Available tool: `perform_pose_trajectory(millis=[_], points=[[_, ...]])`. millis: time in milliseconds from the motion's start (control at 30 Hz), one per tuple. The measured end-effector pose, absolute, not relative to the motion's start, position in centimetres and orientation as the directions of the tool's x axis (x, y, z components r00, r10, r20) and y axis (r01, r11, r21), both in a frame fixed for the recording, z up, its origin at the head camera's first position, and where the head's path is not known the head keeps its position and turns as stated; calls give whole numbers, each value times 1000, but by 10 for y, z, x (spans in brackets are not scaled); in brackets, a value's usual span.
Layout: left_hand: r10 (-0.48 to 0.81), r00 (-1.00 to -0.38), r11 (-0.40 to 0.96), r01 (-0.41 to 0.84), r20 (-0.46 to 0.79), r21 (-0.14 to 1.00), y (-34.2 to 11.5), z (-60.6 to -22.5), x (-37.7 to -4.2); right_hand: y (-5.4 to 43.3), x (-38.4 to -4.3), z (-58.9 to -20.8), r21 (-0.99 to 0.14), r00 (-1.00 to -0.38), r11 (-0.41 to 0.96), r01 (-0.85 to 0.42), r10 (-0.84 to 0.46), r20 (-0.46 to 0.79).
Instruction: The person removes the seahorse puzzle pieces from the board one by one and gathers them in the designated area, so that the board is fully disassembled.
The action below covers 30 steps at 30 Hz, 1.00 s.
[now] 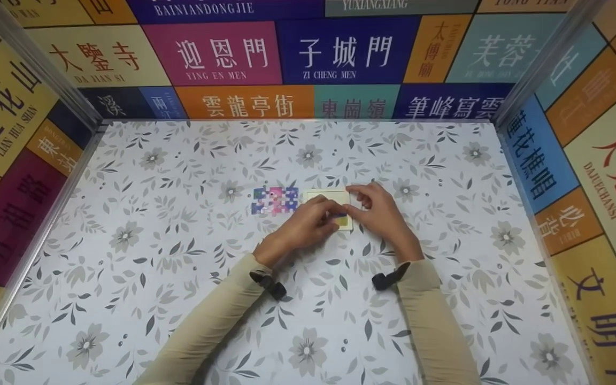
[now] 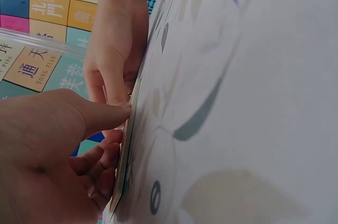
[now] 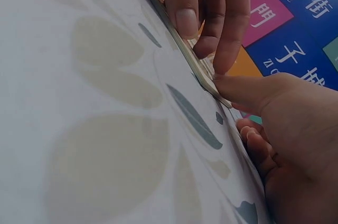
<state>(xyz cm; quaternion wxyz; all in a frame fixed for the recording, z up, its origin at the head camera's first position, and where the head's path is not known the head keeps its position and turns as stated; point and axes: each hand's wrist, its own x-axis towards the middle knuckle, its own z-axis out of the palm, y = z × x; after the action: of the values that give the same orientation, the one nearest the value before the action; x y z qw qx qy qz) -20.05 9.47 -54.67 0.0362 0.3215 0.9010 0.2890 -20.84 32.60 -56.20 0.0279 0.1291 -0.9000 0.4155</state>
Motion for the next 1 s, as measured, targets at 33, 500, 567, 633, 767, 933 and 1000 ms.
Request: perform_pose_trajectory(millis=[33,500,567,633,767,933,1000], points=[[596,-795,630,551,115,547,95,-547,-200,326,-208,-562,-742,-966,621,-253,-206,157],[569,-817,643,514,95,568,96,-553,-200,325,-209,-562,-731,-964,630,-263,-205,170],[568,-817,643,516,99,566,97,-553,-199,325,-209,-561,-731,-965,631,-260,-202,168],[567,-816,633,516,108,577,97,-553,-199,325,-209,-561,-731,-966,633,-254,-200,163],[571,-816,600,493,95,630,92,-540,-194,325,-209,-561,-733,-970,637,-237,-196,143],[575,-811,587,501,108,636,93,-551,-199,326,-209,-562,-735,-968,634,-242,-206,141],[579,-806,575,509,122,641,95,-556,-202,326,-209,-562,-737,-967,630,-246,-209,144]])
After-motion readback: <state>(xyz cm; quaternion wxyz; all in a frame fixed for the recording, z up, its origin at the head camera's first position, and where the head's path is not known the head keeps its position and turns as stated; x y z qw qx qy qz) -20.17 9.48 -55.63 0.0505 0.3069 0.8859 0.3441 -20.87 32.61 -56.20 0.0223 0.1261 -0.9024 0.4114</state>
